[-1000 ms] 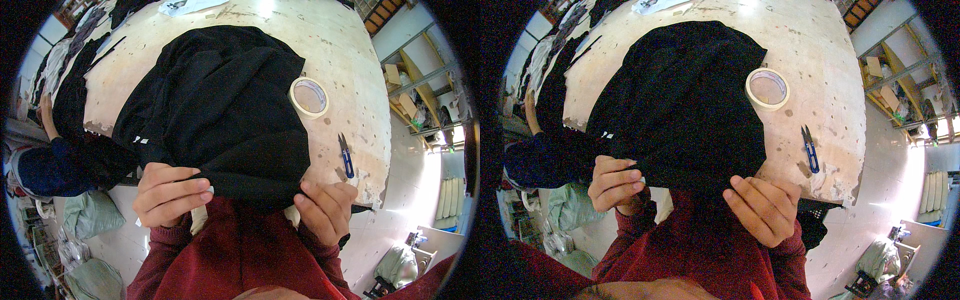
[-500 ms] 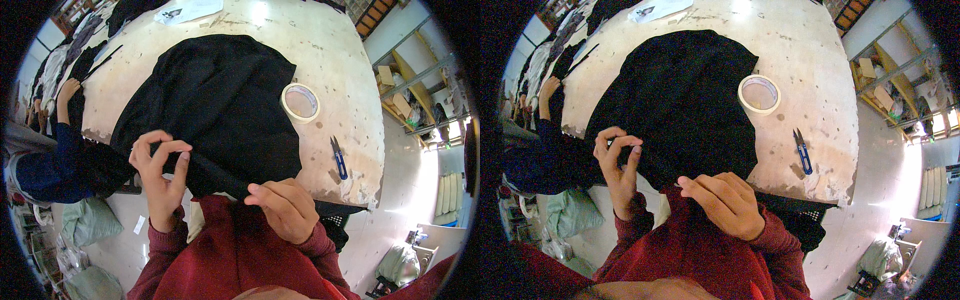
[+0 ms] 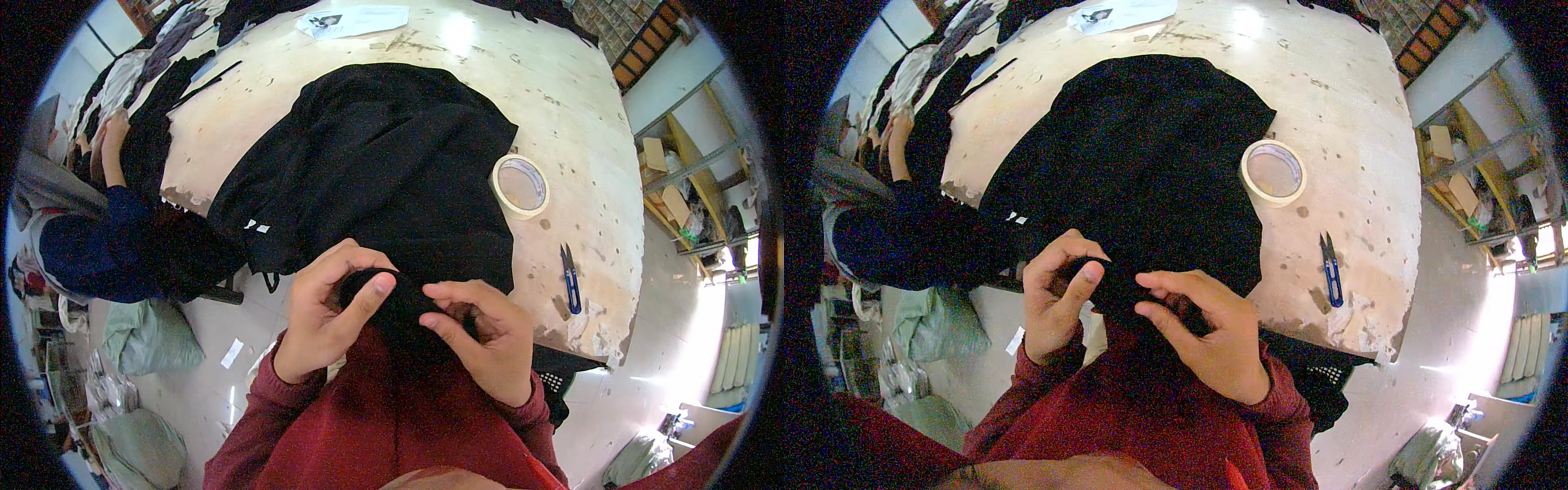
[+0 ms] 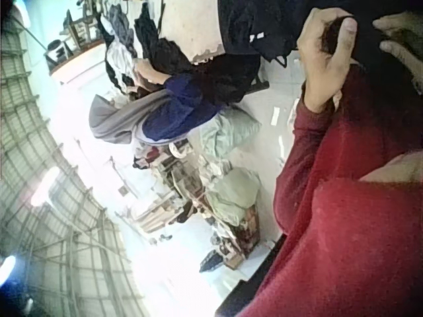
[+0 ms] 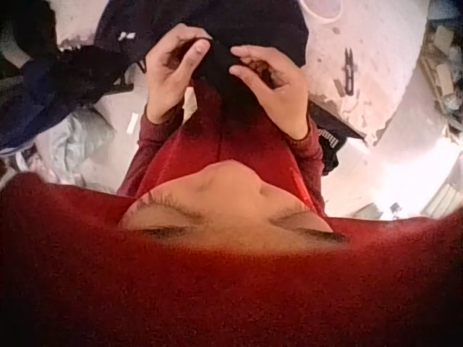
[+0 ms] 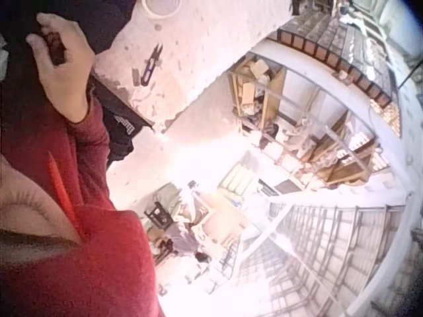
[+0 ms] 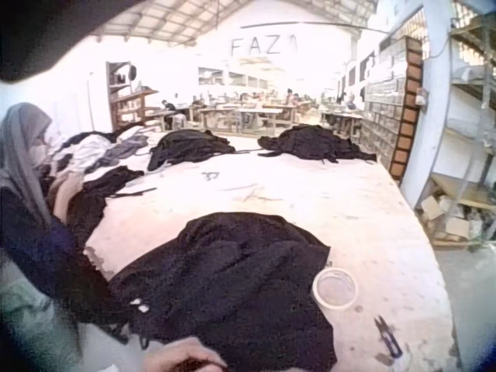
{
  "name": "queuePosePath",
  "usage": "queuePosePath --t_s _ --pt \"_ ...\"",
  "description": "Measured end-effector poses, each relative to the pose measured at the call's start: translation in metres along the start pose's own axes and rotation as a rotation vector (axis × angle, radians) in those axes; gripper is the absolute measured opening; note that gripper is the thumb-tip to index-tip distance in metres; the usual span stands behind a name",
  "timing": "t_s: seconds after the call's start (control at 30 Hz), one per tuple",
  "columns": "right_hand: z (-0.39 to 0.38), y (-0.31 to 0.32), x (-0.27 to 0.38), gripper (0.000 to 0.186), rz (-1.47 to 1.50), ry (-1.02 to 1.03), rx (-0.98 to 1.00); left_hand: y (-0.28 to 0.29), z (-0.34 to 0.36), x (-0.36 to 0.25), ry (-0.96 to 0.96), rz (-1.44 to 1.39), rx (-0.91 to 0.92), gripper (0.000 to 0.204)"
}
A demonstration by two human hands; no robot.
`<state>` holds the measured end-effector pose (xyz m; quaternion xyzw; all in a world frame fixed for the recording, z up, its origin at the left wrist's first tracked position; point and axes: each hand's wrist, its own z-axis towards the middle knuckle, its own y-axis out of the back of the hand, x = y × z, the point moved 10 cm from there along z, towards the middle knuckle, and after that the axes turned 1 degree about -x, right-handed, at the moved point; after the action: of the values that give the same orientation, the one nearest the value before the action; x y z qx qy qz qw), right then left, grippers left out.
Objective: The person repairs a black garment by cutting loose threads with a small blade and applying small pieces of white tape to the fabric. They repeatedly lift and fold the garment to access different areas, then place the tape pieces on the surface and press them onto the fabric.
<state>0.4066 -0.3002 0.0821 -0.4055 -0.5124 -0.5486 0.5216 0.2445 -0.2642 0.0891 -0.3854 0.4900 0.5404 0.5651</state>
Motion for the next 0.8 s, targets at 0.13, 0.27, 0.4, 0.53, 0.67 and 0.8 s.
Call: queuePosePath --t_s 0.13,0.27,0.4,0.53,0.67,0.8 --pt "-0.002 0.009 0.012 0.032 -0.125 0.123 -0.094 -0.01 0.0 -0.017 -0.212 0.201 0.174 0.015" --pt "-0.006 0.015 0.014 0.031 -0.206 0.114 -0.161 -0.005 -0.003 -0.023 -0.345 0.152 0.114 0.019" --pt "-0.011 0.014 0.032 0.031 -0.367 0.309 -0.17 0.004 -0.007 -0.028 -0.448 0.034 0.016 0.023" --pt "-0.023 0.009 0.05 0.032 -0.424 0.561 -0.193 -0.007 -0.016 -0.04 -0.636 0.128 0.143 0.025" --pt "-0.035 0.001 0.056 0.037 -0.42 0.71 -0.147 -0.004 -0.024 -0.048 -0.753 0.02 0.231 0.024" --pt "-0.039 0.003 0.056 0.039 -0.389 0.737 -0.159 -0.003 -0.027 -0.052 -0.806 0.018 0.255 0.025"
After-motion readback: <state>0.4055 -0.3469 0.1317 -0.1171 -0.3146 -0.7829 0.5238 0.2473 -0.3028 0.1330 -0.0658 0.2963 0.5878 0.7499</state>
